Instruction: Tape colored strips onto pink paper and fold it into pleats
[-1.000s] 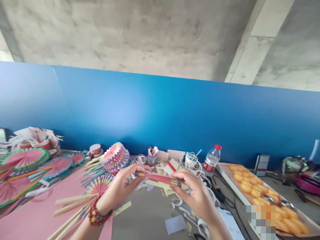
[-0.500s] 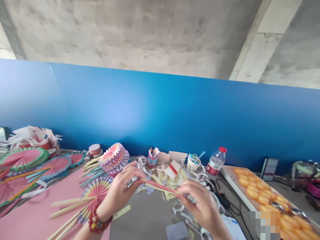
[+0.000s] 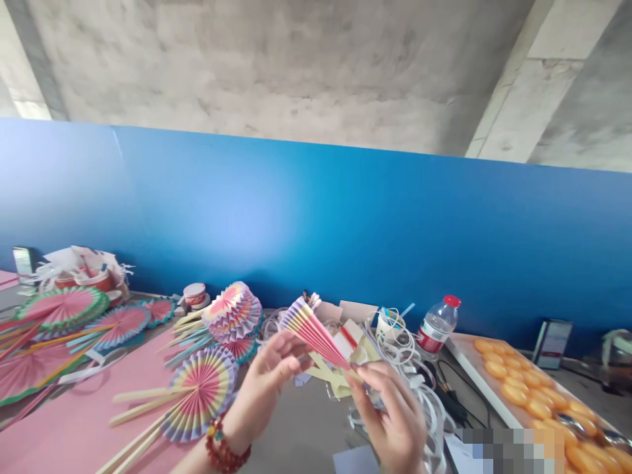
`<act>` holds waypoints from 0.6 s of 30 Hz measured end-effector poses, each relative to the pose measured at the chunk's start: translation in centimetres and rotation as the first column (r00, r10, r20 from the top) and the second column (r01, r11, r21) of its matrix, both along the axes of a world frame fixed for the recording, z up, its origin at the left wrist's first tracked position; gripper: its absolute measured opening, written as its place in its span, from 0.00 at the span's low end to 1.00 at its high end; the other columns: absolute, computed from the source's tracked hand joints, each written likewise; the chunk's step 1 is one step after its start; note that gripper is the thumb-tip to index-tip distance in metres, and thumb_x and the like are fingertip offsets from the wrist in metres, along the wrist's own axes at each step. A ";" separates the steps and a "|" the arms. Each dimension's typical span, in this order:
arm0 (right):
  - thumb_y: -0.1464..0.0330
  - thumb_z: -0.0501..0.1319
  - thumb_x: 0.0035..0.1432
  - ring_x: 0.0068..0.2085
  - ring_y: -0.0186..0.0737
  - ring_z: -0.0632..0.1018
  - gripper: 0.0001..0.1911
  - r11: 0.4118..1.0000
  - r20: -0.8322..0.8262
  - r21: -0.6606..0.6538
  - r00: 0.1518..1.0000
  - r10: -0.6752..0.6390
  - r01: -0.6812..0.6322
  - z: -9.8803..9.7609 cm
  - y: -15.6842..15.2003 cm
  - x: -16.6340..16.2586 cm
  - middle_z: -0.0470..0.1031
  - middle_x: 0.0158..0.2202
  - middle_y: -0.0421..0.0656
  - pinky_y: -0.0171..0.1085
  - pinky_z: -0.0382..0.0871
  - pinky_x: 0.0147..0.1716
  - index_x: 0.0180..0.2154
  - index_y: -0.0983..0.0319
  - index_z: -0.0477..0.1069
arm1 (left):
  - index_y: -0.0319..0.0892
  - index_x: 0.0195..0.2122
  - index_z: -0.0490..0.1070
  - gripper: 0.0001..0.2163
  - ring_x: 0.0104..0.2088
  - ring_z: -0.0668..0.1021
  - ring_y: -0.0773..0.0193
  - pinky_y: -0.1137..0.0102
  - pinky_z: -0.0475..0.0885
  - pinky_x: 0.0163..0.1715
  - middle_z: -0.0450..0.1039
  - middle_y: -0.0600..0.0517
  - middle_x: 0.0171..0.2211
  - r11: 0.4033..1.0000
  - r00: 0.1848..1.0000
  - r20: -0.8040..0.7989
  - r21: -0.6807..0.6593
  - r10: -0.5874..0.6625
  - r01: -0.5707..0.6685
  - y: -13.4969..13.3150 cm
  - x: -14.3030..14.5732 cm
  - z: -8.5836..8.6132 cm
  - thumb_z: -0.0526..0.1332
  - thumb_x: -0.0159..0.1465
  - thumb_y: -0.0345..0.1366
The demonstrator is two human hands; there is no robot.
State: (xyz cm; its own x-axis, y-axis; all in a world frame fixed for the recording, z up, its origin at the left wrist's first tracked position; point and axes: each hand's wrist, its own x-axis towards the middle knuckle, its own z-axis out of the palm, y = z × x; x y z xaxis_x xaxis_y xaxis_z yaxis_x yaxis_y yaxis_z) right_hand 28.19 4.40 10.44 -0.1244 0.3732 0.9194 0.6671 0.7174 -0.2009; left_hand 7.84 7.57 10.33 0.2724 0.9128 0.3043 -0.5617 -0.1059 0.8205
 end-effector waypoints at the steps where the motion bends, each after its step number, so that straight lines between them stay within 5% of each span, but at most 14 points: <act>1: 0.79 0.63 0.56 0.36 0.41 0.78 0.15 1.000 0.002 0.001 1.000 -0.023 0.023 -0.3 -0.1 -0.5 0.76 0.34 0.45 0.37 0.72 0.36 0.44 0.60 0.70 | 0.43 0.51 0.72 0.20 0.51 0.75 0.50 0.57 0.71 0.51 0.73 0.42 0.52 0.999 0.999 -0.019 -0.011 -0.037 0.037 -0.3 0.6 -0.2 0.67 0.59 0.43; 7: 0.65 0.64 0.58 0.39 0.45 0.77 0.17 0.991 0.064 -0.119 0.996 0.060 -0.052 -0.6 -0.7 -2.3 0.76 0.38 0.47 0.41 0.72 0.37 0.49 0.61 0.69 | 0.38 0.44 0.75 0.14 0.44 0.78 0.55 0.62 0.72 0.48 0.78 0.44 0.42 0.994 0.988 -0.147 -0.092 0.052 -0.066 -1.3 1.1 -0.1 0.64 0.62 0.42; 10: 0.62 0.62 0.59 0.40 0.46 0.76 0.17 0.971 -0.011 -0.229 0.997 0.070 -0.071 -0.2 -0.7 -2.0 0.73 0.41 0.48 0.40 0.71 0.37 0.49 0.60 0.69 | 0.39 0.46 0.73 0.15 0.43 0.77 0.56 0.66 0.72 0.45 0.77 0.46 0.43 1.000 0.963 -0.269 -0.010 0.010 -0.013 -1.3 0.4 0.3 0.64 0.63 0.43; 14: 0.62 0.62 0.59 0.40 0.42 0.76 0.15 0.830 -0.232 -0.516 0.967 0.104 -0.213 -0.2 -0.3 -2.0 0.73 0.41 0.45 0.39 0.72 0.39 0.48 0.59 0.68 | 0.39 0.47 0.73 0.16 0.39 0.76 0.59 0.70 0.72 0.39 0.76 0.47 0.38 0.982 0.892 -0.446 0.124 -0.071 0.140 -1.5 0.3 0.4 0.61 0.65 0.45; 18: 0.62 0.63 0.58 0.38 0.41 0.75 0.09 0.720 -0.431 -0.566 0.888 0.157 -0.402 -0.5 0.1 -2.3 0.71 0.35 0.42 0.36 0.71 0.39 0.35 0.60 0.69 | 0.39 0.49 0.74 0.18 0.38 0.76 0.59 0.70 0.71 0.39 0.75 0.47 0.36 0.951 0.855 -0.461 0.068 -0.237 0.300 -1.7 0.6 0.3 0.57 0.67 0.47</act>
State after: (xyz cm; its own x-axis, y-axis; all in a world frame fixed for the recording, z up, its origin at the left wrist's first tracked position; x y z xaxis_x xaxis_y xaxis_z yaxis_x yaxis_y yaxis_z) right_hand 25.88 4.51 9.93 -0.0567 0.8705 0.4889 0.2598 0.4857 -0.8346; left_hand 8.48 5.83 10.59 0.6355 0.7441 0.2061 -0.1657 -0.1293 0.9777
